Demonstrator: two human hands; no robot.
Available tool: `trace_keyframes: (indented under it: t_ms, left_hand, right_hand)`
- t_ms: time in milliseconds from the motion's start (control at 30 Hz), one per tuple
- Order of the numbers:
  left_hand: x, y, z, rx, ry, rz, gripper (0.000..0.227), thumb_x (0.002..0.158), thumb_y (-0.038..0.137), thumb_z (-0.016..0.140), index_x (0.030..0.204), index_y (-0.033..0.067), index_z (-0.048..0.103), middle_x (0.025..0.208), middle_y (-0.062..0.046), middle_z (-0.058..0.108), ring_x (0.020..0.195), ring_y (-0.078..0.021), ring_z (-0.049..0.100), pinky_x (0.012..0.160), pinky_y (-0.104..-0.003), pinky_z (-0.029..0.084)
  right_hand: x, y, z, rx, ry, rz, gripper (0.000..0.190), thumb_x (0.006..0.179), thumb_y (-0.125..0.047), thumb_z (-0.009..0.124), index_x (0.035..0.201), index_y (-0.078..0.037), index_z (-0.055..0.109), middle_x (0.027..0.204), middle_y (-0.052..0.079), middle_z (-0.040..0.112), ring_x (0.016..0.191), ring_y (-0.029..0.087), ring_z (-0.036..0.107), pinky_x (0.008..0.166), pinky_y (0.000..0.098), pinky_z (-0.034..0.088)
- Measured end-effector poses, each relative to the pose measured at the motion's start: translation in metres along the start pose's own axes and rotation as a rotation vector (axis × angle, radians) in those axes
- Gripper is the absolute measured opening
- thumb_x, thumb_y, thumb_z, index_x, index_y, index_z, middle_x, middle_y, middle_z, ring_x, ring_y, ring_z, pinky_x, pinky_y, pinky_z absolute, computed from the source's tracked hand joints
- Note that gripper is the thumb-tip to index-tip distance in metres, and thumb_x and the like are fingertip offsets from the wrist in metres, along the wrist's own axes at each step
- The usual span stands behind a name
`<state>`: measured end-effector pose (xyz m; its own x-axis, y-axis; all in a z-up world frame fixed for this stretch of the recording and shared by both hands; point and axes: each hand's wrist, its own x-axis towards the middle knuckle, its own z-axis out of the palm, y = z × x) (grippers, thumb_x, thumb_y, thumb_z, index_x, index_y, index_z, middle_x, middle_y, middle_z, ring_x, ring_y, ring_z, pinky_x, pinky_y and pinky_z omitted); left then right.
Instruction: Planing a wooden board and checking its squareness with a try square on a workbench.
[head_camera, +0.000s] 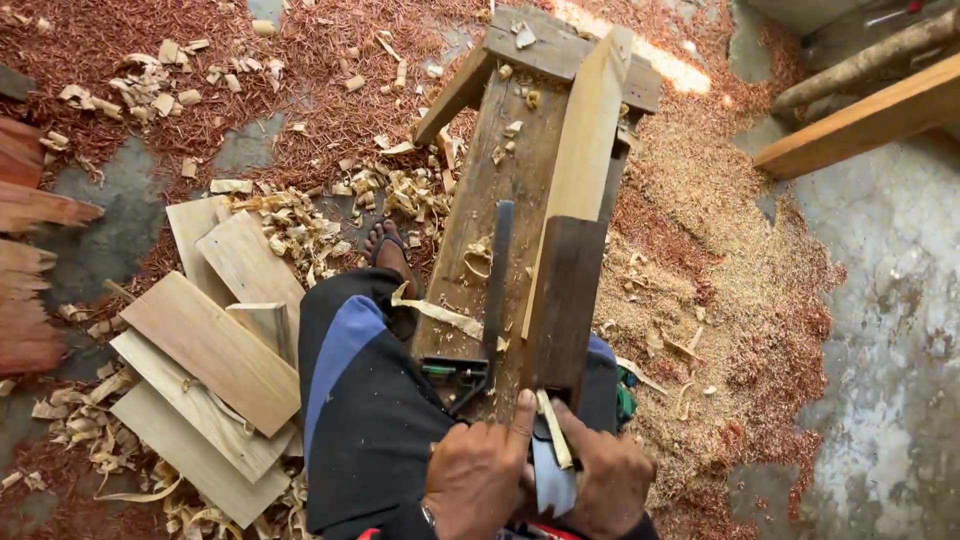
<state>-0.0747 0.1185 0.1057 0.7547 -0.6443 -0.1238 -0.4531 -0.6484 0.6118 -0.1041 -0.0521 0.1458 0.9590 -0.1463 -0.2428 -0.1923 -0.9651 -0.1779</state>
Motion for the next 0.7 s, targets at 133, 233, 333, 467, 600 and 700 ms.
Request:
trace_keyframes:
  t_ms: [133, 233, 333, 467, 600, 700]
  left_hand:
    - [0.095, -0.027, -0.034, 0.002, -0.017, -0.033, 0.081, 0.076, 0.025, 0.075, 0.148, -0.0036, 0.05, 0.068, -0.01, 0.069, 0.061, -0.0261, 0.068, 0.057, -0.042, 0.051]
    - [0.226, -0.071, -0.053, -0.01, 0.158, -0.08, 0.078, 0.075, 0.033, 0.077, 0.145, 0.0076, 0.053, 0.074, -0.008, 0.072, 0.068, -0.028, 0.07, 0.059, -0.045, 0.053]
    - [0.36, -0.124, -0.069, 0.128, 0.313, 0.061, 0.079, 0.075, 0.036, 0.076, 0.143, 0.0048, 0.052, 0.075, -0.013, 0.073, 0.065, -0.0309, 0.071, 0.057, -0.047, 0.056]
    - [0.435, -0.146, -0.093, 0.147, 0.148, 0.058, 0.054, 0.096, 0.036, 0.066, 0.134, -0.0009, 0.054, 0.077, -0.011, 0.072, 0.059, -0.0236, 0.069, 0.051, -0.039, 0.055]
    - [0.424, -0.143, -0.098, 0.242, 0.41, 0.121, 0.052, 0.087, 0.029, 0.07, 0.129, -0.0001, 0.058, 0.067, -0.011, 0.071, 0.051, -0.0215, 0.066, 0.042, -0.036, 0.054]
    - [0.415, -0.138, -0.09, 0.174, 0.25, 0.096, 0.049, 0.093, 0.027, 0.066, 0.13, -0.002, 0.055, 0.07, -0.01, 0.071, 0.048, -0.0178, 0.065, 0.04, -0.033, 0.056]
  right_hand:
    - [0.094, 0.024, -0.002, 0.052, 0.061, -0.063, 0.08, 0.067, -0.076, 0.074, 0.13, -0.026, 0.072, 0.065, 0.013, 0.071, 0.043, 0.022, 0.066, 0.044, 0.0396, 0.051]
    - [0.227, 0.066, -0.006, -0.155, 0.01, 0.0, 0.075, 0.071, -0.076, 0.072, 0.129, -0.027, 0.073, 0.057, 0.013, 0.069, 0.044, 0.025, 0.066, 0.045, 0.0419, 0.052]
    - [0.361, 0.094, -0.024, 0.042, 0.28, -0.269, 0.06, 0.09, -0.068, 0.075, 0.129, -0.021, 0.077, 0.087, 0.011, 0.077, 0.069, 0.026, 0.074, 0.062, 0.0422, 0.058]
    - [0.437, 0.091, -0.047, 0.063, 0.257, -0.206, 0.053, 0.09, -0.069, 0.075, 0.12, -0.026, 0.079, 0.089, 0.006, 0.079, 0.071, 0.023, 0.075, 0.06, 0.0394, 0.057]
    - [0.424, 0.066, -0.062, -0.057, 0.294, -0.132, 0.05, 0.086, -0.069, 0.08, 0.116, -0.03, 0.079, 0.08, 0.008, 0.077, 0.063, 0.026, 0.071, 0.055, 0.0415, 0.055]
    - [0.414, 0.08, -0.04, -0.127, 0.263, -0.153, 0.052, 0.084, -0.067, 0.081, 0.114, -0.025, 0.078, 0.073, 0.007, 0.076, 0.058, 0.023, 0.071, 0.05, 0.0399, 0.055]
